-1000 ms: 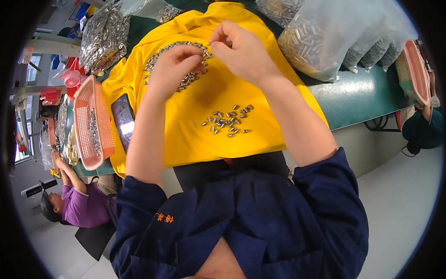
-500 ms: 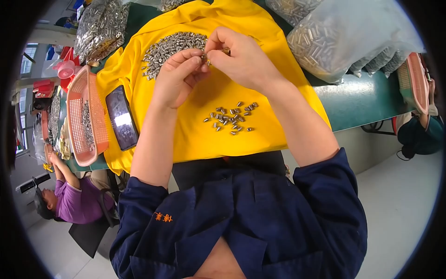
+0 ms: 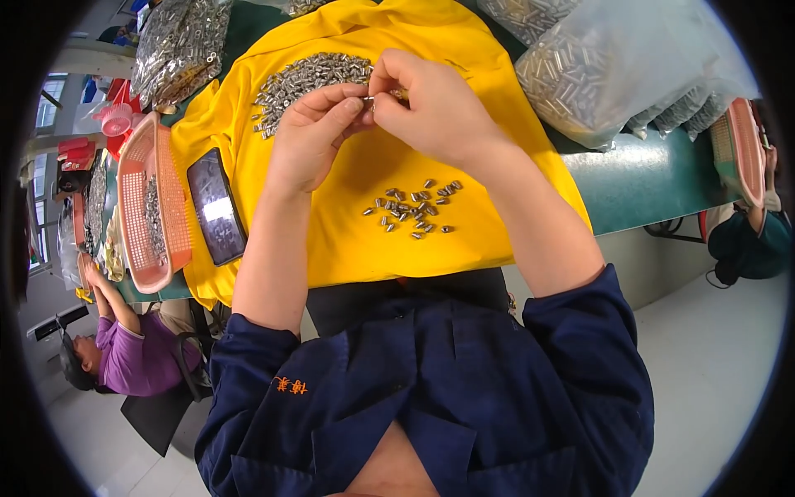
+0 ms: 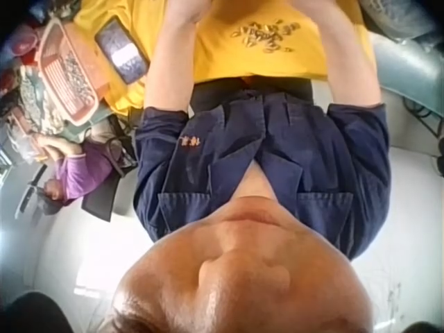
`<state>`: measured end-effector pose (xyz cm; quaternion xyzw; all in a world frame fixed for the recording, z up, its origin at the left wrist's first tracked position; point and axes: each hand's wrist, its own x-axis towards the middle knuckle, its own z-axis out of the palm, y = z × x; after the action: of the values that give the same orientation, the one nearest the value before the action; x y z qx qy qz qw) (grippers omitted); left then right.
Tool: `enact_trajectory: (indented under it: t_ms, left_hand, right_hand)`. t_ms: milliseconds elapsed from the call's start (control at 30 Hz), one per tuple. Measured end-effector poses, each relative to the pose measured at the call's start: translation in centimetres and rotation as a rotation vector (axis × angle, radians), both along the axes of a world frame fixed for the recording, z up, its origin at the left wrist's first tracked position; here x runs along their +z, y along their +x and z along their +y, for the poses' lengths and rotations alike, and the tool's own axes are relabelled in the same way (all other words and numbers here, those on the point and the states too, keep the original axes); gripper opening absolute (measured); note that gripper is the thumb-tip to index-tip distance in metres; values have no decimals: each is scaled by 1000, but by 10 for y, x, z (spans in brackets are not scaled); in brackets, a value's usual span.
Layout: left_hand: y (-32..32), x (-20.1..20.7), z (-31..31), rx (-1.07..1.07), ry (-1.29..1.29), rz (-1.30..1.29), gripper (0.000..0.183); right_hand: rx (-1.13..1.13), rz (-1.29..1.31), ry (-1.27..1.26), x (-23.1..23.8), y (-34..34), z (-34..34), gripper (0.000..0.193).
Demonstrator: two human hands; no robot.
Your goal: The worker is assembling small metal pins and caps by hand at a factory workbench.
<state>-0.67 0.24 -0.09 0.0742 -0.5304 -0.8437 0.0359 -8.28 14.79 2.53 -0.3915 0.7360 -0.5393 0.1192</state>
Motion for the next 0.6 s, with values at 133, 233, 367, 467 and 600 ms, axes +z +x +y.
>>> enact_trajectory:
  t_ms: [133, 233, 367, 467, 600]
  left_hand:
    - [-1, 3, 2, 43, -95, -12, 15]
    - [0, 3, 0, 32, -120, -3, 15]
    - [1, 1, -3, 11, -121, 10, 15]
    - [1, 1, -2, 5, -101, 35, 15]
    - [-1, 0, 1, 51, -94, 7, 14]
  right_hand:
    - [-73, 187, 98, -1, 3, -2, 10]
    - [-44, 122, 76, -2, 1, -2, 10]
    - [4, 69, 23, -2, 0, -1, 10]
    - [7, 32, 5, -2, 1, -2, 10]
    - [-53, 105, 35, -7, 5, -5, 9]
